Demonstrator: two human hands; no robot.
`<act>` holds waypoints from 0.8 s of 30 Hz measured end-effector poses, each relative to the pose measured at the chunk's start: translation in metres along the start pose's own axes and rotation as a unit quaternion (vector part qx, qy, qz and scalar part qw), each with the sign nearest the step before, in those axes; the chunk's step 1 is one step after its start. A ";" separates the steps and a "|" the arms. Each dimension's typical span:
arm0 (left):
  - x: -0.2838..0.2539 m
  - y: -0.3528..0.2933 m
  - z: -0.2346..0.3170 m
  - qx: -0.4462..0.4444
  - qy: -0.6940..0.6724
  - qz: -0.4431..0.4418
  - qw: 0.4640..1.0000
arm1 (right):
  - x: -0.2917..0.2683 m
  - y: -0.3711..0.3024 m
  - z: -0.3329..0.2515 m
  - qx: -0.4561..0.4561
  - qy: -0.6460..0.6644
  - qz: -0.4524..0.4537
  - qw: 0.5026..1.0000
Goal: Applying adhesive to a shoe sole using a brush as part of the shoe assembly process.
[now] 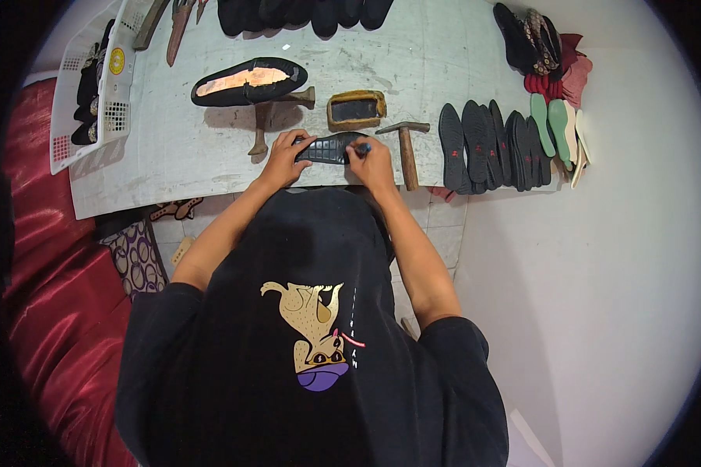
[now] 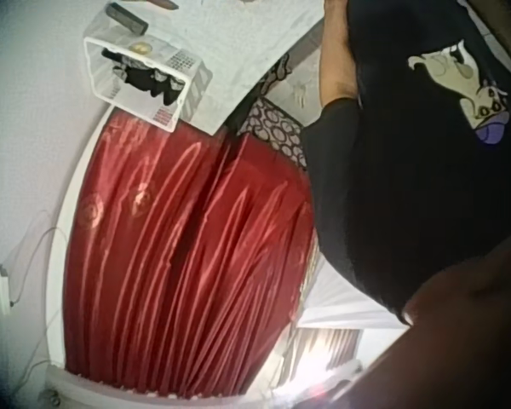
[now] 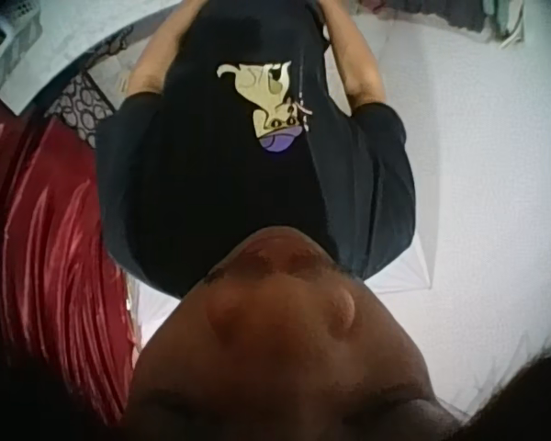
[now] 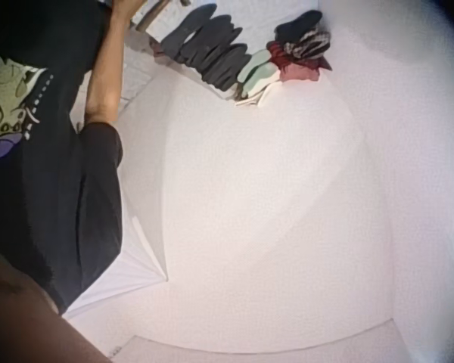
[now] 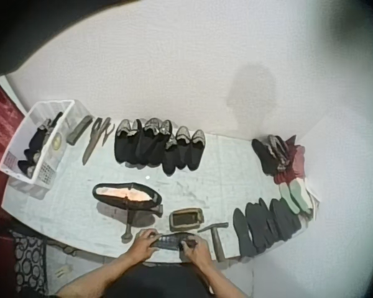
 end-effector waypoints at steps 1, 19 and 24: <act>-0.001 0.001 0.001 -0.004 0.001 0.000 1.000 | -0.001 0.008 -0.005 0.000 0.001 -0.004 1.000; 0.006 0.024 0.008 0.000 0.058 -0.039 0.998 | 0.016 -0.016 -0.017 0.012 -0.086 -0.053 0.995; 0.006 0.026 0.008 0.024 0.041 -0.030 0.998 | 0.016 0.022 -0.026 0.028 -0.009 0.021 0.999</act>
Point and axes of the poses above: each hand's wrist, its own y-axis towards the middle knuckle, its own x-axis out of the palm, z = x × y, the point moved 4 cm from there along y, towards the middle knuckle, and after that the axes turned 11 degrees about x, right-handed, at the moved point
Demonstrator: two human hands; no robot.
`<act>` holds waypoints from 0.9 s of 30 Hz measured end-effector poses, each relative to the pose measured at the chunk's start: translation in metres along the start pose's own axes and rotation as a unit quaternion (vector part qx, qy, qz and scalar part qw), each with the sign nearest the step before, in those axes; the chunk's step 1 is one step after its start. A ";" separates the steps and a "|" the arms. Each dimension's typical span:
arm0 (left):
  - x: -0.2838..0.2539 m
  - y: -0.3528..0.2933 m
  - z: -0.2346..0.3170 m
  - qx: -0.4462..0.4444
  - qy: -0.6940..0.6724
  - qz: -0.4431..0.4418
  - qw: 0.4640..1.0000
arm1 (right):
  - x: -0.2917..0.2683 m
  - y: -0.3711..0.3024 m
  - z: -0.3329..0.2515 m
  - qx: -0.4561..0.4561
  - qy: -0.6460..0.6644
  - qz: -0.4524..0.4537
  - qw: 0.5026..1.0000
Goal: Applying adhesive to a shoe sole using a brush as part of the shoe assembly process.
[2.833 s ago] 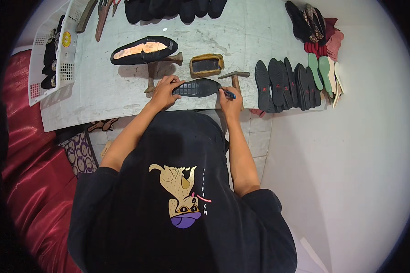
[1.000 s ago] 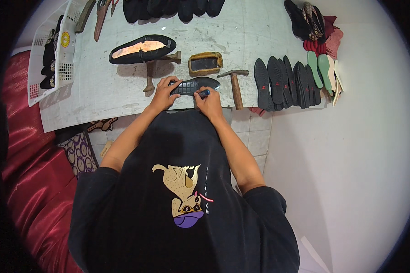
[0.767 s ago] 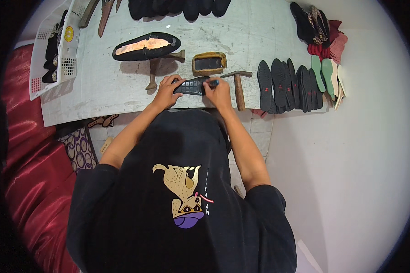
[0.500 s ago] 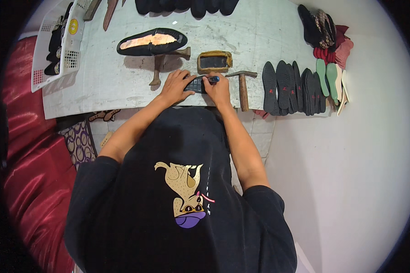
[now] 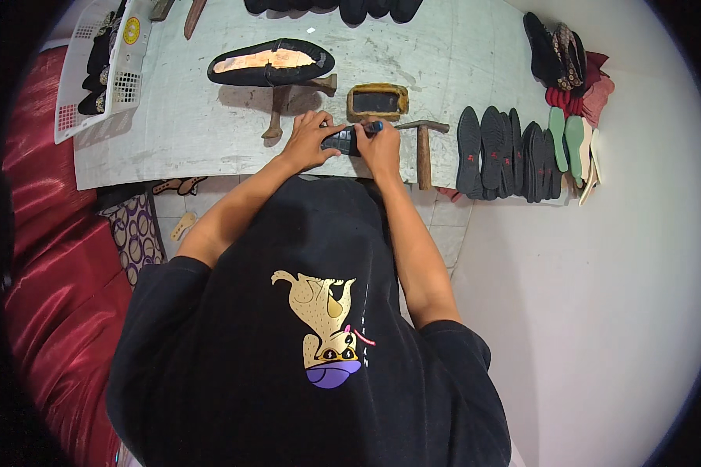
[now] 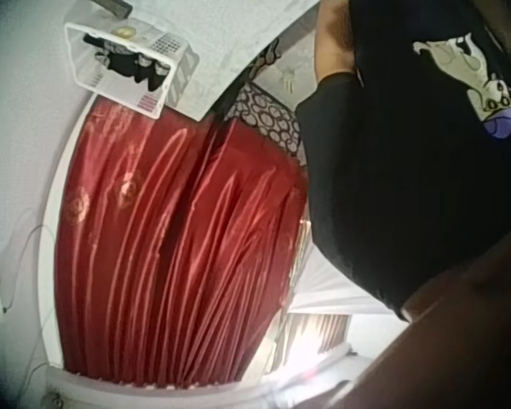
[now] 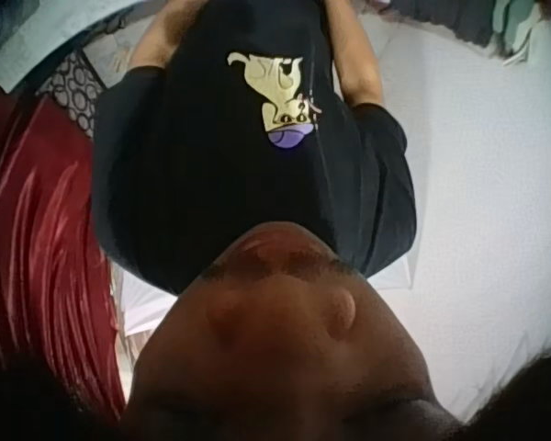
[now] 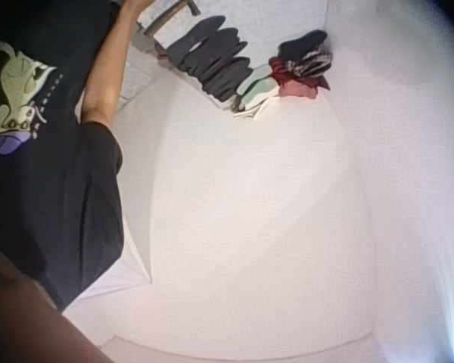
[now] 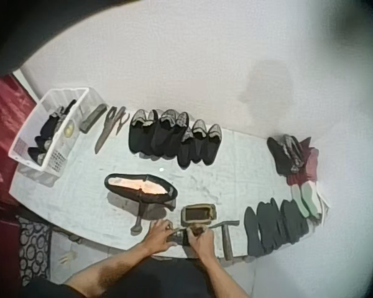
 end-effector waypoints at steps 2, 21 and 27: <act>0.000 -0.001 0.000 0.005 0.005 -0.003 1.000 | 0.004 -0.003 -0.001 -0.038 -0.018 0.003 0.999; 0.002 -0.005 -0.003 0.042 0.000 0.019 0.999 | 0.009 -0.006 -0.001 -0.098 -0.075 -0.003 0.992; 0.002 -0.006 -0.006 0.040 0.002 0.020 0.999 | 0.007 -0.035 0.004 -0.088 -0.129 -0.045 0.987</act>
Point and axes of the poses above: each hand's wrist, its own y-axis towards the middle knuckle, its own x-axis out of the palm, z = x × y, the point moved 4 cm from there along y, towards the middle knuckle, and after that the axes turned 11 degrees about x, right-handed, at the moved point
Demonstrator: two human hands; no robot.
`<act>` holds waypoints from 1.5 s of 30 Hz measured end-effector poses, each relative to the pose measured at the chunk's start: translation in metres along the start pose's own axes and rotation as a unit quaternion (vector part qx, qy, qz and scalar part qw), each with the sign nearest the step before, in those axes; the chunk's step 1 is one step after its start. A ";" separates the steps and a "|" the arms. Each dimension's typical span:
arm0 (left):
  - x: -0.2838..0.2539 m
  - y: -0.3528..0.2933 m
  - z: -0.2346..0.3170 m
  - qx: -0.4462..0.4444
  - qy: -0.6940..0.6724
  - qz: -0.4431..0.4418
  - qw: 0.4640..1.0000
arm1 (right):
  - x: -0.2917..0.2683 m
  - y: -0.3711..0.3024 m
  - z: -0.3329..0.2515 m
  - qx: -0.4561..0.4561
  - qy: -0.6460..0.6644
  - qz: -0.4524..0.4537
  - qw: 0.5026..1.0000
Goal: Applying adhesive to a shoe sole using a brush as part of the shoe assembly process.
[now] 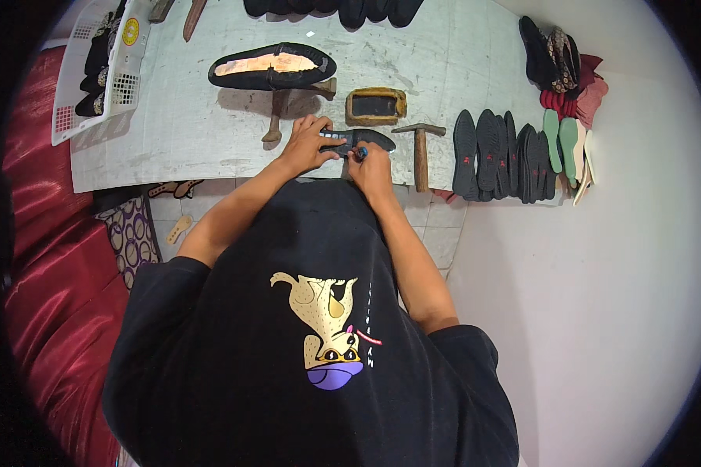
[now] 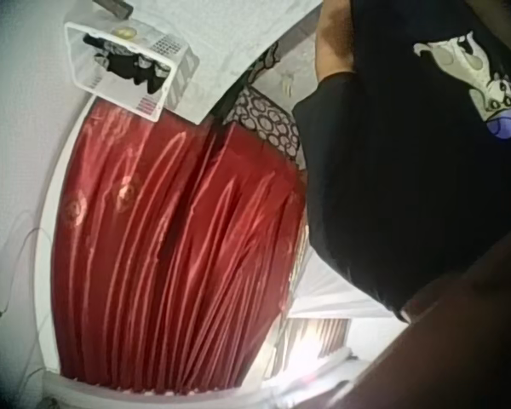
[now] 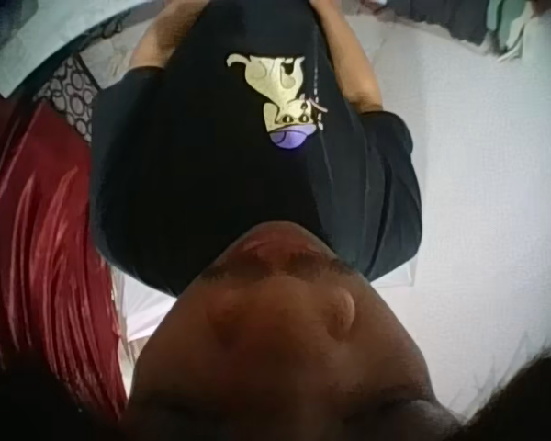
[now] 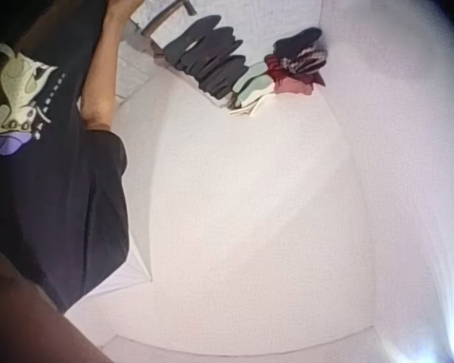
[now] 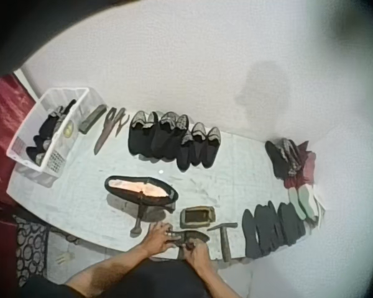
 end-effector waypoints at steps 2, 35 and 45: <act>0.001 -0.002 0.000 -0.005 -0.008 0.000 1.000 | 0.000 0.004 0.003 0.090 0.014 -0.076 0.993; -0.008 0.007 0.004 -0.018 -0.008 -0.011 1.000 | 0.005 0.009 0.052 0.340 0.191 -0.038 0.920; -0.005 0.007 0.003 -0.022 0.018 -0.038 0.999 | 0.001 -0.006 0.042 0.263 0.183 -0.014 0.947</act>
Point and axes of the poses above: each hand's wrist, its own y-axis towards the middle knuckle, its own x-axis out of the palm, z = x × y, the point moved 4 cm from there along y, towards the middle knuckle, and after that the axes turned 11 degrees about x, right-handed, at the moved point
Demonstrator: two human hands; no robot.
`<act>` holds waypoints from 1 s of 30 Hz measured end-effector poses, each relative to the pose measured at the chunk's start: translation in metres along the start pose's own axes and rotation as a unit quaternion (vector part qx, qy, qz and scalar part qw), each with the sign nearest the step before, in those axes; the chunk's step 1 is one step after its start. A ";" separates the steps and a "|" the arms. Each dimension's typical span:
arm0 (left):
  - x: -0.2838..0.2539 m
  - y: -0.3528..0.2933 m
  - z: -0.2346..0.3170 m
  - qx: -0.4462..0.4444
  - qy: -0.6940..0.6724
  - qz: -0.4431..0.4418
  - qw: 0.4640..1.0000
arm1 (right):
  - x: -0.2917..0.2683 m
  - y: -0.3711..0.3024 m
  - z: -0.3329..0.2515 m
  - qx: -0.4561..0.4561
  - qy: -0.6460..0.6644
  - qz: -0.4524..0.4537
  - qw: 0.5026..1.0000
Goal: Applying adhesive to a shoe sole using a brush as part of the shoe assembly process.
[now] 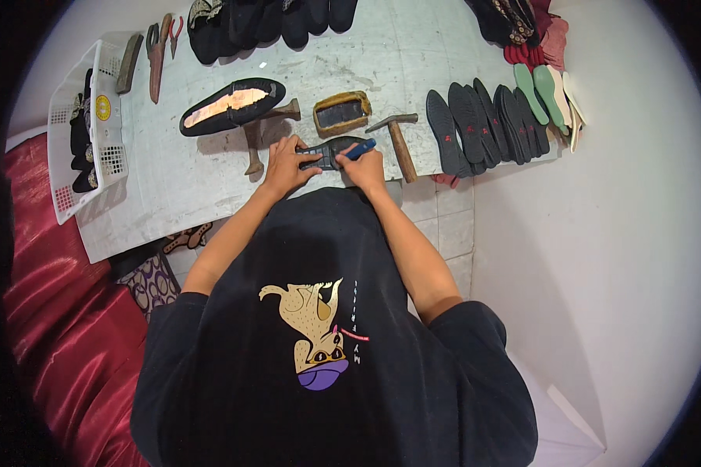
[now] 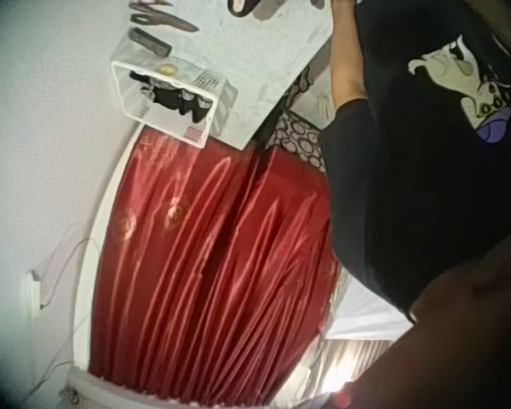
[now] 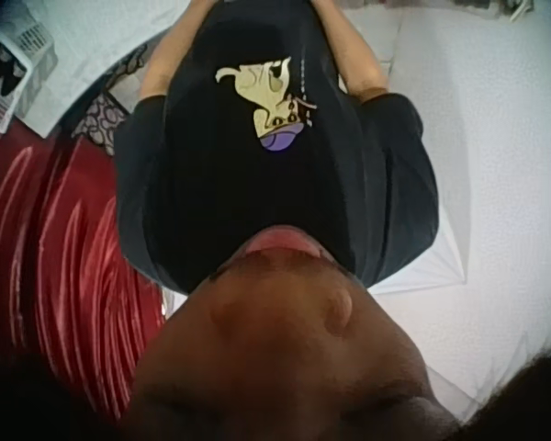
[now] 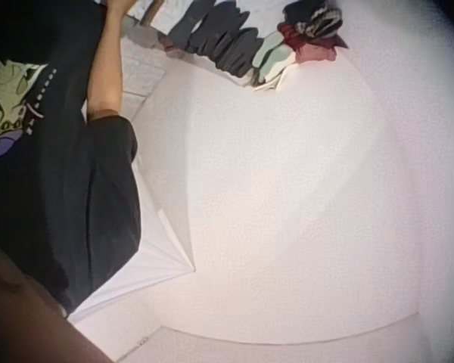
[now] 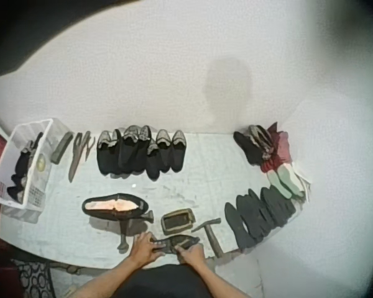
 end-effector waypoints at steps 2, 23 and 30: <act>0.000 0.000 -0.001 0.004 -0.002 -0.007 1.000 | -0.001 0.001 -0.010 -0.007 -0.009 0.004 1.000; -0.007 0.003 0.001 0.002 -0.011 0.004 1.000 | -0.054 0.010 0.014 -0.011 0.032 0.183 0.982; -0.005 0.002 -0.001 0.000 -0.010 0.008 1.000 | 0.002 0.006 -0.021 -0.103 0.059 0.060 0.991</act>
Point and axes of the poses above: each hand's wrist, its own y-axis towards the middle knuckle, its own x-axis out of the palm, z = x × y, the point moved 4 cm from there along y, towards the middle knuckle, and after that the axes turned 11 degrees about x, right-handed, at the moved point
